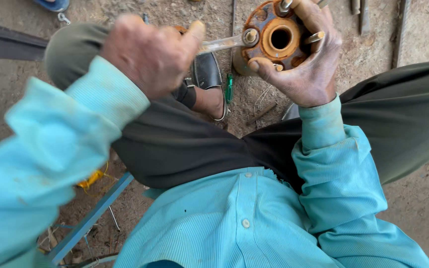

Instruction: The person sits on the ground and uses a wrench to tighten bolts on a cylindrical mechanical component. They rotate the part to access different bolts and continue tightening them throughout the clip.

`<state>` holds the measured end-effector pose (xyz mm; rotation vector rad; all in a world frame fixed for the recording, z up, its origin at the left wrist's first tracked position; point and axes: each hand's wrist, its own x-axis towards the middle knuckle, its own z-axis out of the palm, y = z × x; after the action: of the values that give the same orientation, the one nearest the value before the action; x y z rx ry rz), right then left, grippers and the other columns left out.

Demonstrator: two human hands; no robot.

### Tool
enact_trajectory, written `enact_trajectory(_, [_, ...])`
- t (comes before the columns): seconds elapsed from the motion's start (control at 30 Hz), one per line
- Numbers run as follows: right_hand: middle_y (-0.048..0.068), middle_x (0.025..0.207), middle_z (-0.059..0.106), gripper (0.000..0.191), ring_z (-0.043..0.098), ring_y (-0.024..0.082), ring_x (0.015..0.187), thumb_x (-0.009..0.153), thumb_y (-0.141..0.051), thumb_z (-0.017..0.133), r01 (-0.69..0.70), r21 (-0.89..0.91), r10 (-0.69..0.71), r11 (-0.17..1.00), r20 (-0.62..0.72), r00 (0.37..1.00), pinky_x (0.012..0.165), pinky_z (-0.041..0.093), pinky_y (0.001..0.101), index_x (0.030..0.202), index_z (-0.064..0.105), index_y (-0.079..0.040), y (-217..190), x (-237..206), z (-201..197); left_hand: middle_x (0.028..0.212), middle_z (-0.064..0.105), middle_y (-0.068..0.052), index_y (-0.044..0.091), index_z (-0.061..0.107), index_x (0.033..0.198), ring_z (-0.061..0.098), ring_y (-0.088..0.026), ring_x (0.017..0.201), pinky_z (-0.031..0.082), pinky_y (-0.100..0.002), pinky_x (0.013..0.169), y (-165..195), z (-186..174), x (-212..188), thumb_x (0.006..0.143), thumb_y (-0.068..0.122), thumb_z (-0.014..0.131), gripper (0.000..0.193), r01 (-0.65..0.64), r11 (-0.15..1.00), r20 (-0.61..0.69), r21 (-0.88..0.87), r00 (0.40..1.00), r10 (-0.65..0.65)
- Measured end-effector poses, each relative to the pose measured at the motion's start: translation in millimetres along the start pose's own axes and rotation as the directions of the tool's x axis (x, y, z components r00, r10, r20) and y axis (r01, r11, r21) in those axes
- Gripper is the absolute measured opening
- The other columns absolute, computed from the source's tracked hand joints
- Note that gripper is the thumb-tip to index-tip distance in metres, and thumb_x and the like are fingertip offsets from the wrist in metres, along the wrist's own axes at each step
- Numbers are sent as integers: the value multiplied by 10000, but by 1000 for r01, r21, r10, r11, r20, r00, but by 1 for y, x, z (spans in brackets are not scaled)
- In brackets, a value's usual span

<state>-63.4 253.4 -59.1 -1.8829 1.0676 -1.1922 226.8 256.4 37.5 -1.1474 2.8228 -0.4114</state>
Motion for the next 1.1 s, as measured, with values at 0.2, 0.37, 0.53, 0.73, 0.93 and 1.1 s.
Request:
enact_trajectory(0.2, [128,1367,592,836,651,250,1252,859,-445,965,-57,17,57,998,-30,998,1097,565,356,1411,565,38,-7,-1,0,715,608,-14,123,631,1021,647,-174,654,466,-326,606,-47,26,24,1068,487,665,368,-266,960,-186,81,943,277])
enact_trajectory(0.37, [137,1435,568,866,632,247,1343,838,-403,985,-40,-20,39,999,-56,998,1177,558,357,1468,566,18,-22,10,5,671,631,-37,148,644,941,664,-224,614,479,-381,590,-46,19,22,939,543,714,401,-178,982,-133,54,974,184])
enact_trajectory(0.53, [148,1452,565,1053,615,273,1378,731,-402,1024,-78,5,77,997,26,997,1211,533,399,1543,492,5,-20,12,0,685,651,-71,125,686,931,662,-291,621,483,-445,589,-21,7,5,1000,446,719,330,88,949,-173,-303,974,-146])
enact_trajectory(0.73, [171,1609,500,1045,530,304,1517,797,-382,965,-144,5,139,990,240,961,1208,476,428,1625,430,-36,-24,1,-27,726,638,-171,45,720,996,664,-354,678,490,-457,603,25,14,-22,1044,299,702,259,316,502,-16,-805,835,-550])
enact_trajectory(0.93, [108,1291,546,722,621,191,1092,871,-317,958,-31,-474,-3,880,-71,997,932,593,335,1415,570,-42,-63,-23,-23,757,623,-157,7,692,1007,629,-207,645,495,-375,607,52,24,-29,1044,238,674,234,170,158,32,-973,772,-634])
enact_trajectory(1.1, [108,1219,611,516,610,180,959,949,-229,950,76,-468,-65,880,41,997,789,566,298,1318,647,-35,-79,-17,-22,683,550,-24,-2,697,1046,498,-82,648,446,-293,571,79,31,-31,1064,211,633,222,96,-200,197,-975,793,-576])
